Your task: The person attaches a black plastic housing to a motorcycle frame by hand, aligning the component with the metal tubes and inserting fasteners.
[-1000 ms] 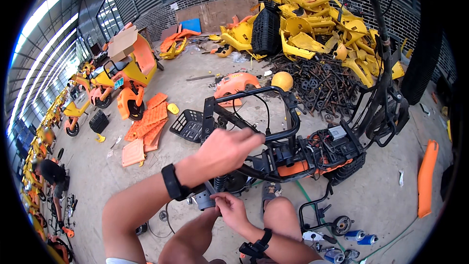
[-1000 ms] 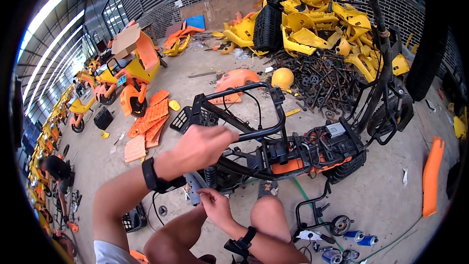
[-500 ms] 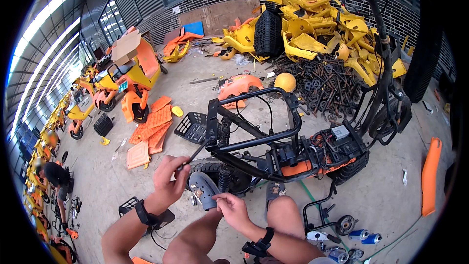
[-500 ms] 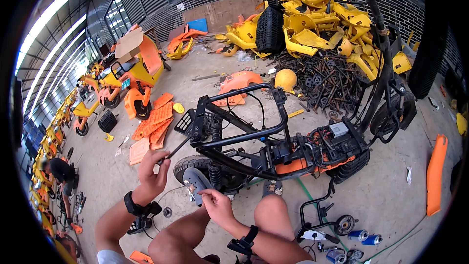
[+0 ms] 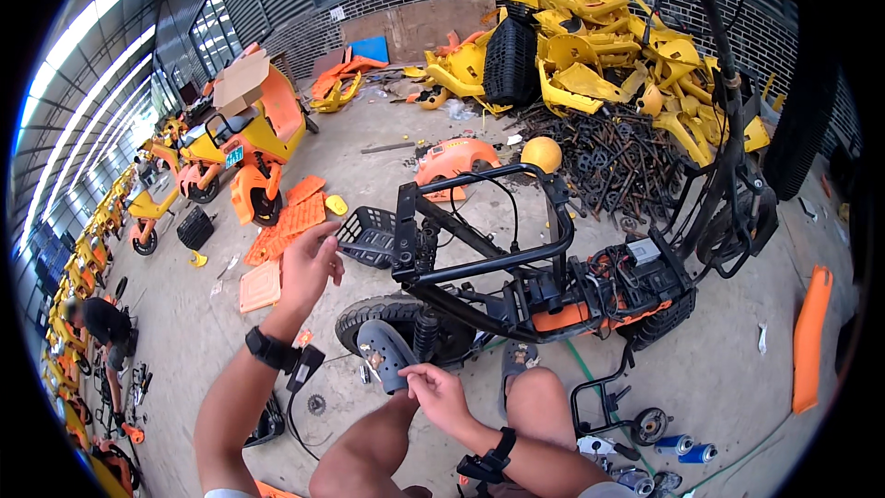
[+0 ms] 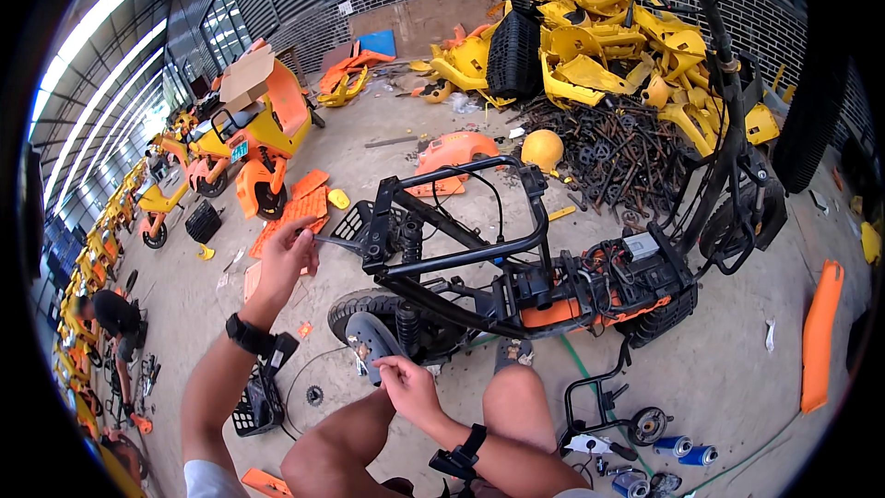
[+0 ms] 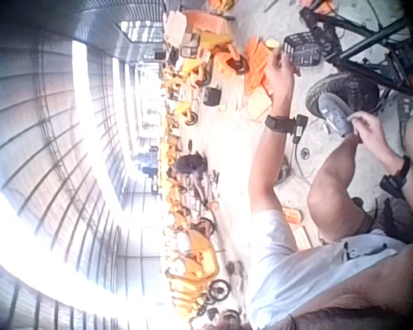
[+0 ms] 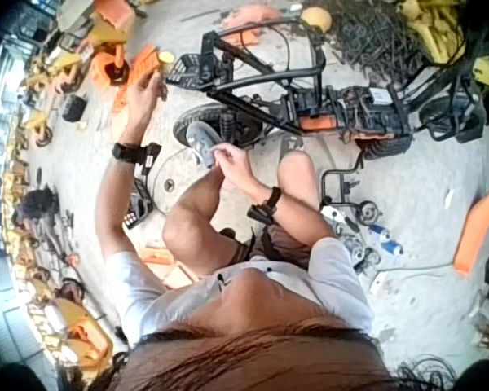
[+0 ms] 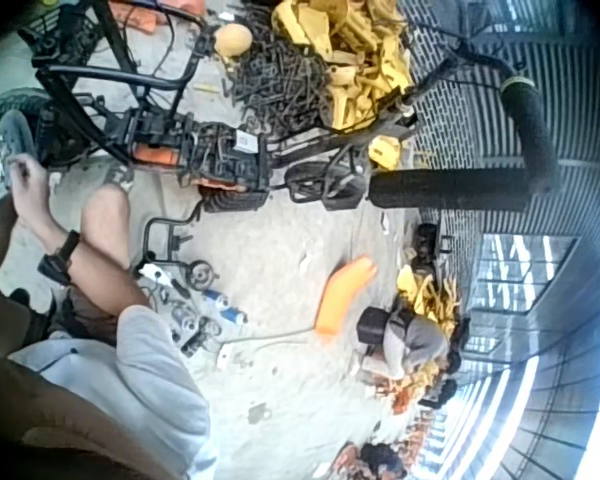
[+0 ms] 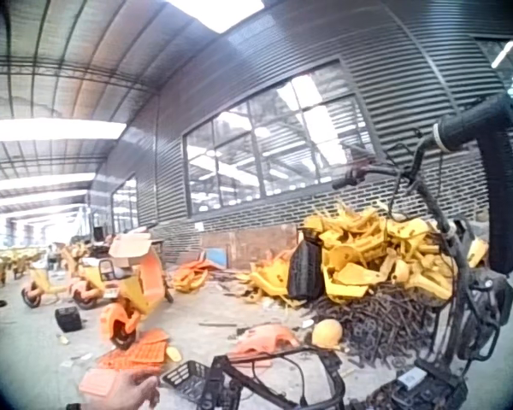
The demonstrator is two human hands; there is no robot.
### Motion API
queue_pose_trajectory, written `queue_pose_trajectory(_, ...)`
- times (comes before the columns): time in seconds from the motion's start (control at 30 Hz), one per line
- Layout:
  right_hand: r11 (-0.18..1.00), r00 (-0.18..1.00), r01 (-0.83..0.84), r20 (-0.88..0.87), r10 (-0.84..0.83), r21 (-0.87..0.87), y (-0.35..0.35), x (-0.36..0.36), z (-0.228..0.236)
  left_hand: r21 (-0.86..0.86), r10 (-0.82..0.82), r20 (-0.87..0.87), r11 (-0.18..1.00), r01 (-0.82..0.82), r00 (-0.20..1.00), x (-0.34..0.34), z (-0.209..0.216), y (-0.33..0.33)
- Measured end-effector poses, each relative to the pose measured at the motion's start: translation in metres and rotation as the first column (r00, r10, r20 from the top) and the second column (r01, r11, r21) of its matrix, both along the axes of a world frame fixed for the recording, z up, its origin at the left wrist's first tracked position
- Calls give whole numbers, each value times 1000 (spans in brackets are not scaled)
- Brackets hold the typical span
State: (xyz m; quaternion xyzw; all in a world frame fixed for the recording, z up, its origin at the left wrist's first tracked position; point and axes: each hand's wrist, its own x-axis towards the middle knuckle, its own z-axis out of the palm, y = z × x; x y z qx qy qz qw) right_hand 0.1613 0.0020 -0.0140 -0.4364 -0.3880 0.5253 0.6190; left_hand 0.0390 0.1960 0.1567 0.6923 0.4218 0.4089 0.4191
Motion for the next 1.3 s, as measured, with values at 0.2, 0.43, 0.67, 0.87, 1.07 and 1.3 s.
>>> queue_pose_trajectory(0.2,1000,999,-9,-52,9,-10,0,1,1,-113,-83,-124,991,69,989,41,19,50)
queue_pose_trajectory(0.43,999,997,52,-64,-51,7,3,5,-2,-67,-250,-507,966,251,825,124,44,58)
queue_pose_trajectory(0.67,999,993,49,-103,-49,1,0,7,1,244,-347,-620,767,594,704,164,39,27)
queue_pose_trajectory(0.87,997,994,77,-75,-77,-2,2,8,-8,509,-151,-800,344,789,581,145,35,-47)
queue_pose_trajectory(1.07,997,996,64,-59,-62,38,0,5,0,638,-114,-753,118,761,648,83,19,-86)
queue_pose_trajectory(1.3,998,993,56,-102,-53,28,1,5,1,823,-148,-422,351,447,894,29,8,-94)
